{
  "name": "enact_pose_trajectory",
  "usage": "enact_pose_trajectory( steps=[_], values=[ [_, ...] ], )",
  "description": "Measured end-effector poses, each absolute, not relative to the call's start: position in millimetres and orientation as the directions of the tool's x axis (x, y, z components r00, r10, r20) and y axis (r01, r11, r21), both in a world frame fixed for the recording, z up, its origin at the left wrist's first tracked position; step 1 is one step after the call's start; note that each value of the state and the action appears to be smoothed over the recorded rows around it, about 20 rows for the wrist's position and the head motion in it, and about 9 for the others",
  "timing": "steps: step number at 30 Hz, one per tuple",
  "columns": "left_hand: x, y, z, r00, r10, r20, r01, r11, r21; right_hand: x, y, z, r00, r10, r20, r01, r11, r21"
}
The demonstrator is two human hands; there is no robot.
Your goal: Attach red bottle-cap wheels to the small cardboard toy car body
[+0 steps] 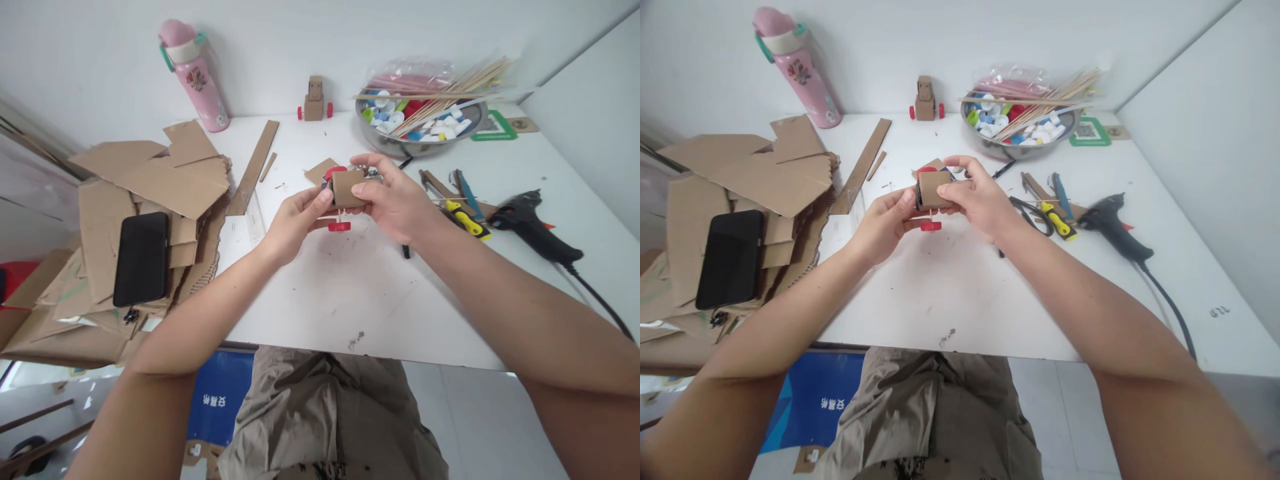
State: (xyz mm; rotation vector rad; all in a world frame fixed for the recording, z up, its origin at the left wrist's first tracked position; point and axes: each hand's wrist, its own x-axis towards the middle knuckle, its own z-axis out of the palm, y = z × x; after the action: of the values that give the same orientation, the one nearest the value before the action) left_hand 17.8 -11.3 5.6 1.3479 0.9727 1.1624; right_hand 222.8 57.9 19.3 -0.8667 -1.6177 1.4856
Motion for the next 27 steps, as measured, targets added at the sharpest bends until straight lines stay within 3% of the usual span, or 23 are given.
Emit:
enact_pose_trajectory(
  steps=[5, 15, 21, 27],
  values=[
    [19.3, -14.2, 9.0, 0.138, 0.987, 0.087, -0.047, -0.081, 0.996, 220.3, 53.7, 14.3, -0.509, 0.848, 0.151, 0.052, 0.205, -0.977],
    [26.4, -16.6, 9.0, 0.042, 0.987, 0.155, 0.0, -0.155, 0.988, 219.8, 50.0, 23.8, -0.534, 0.839, 0.103, 0.065, 0.162, -0.985],
    [20.8, -13.0, 0.9, 0.018, 0.962, 0.274, 0.274, -0.268, 0.924, 217.6, 45.4, 34.9, -0.571, 0.821, 0.004, 0.112, 0.083, -0.99],
    [9.6, -12.6, 6.3, 0.133, 0.904, 0.407, 0.49, -0.417, 0.765, 216.5, 44.6, 37.0, -0.635, 0.769, 0.077, 0.057, 0.146, -0.988]
  ],
)
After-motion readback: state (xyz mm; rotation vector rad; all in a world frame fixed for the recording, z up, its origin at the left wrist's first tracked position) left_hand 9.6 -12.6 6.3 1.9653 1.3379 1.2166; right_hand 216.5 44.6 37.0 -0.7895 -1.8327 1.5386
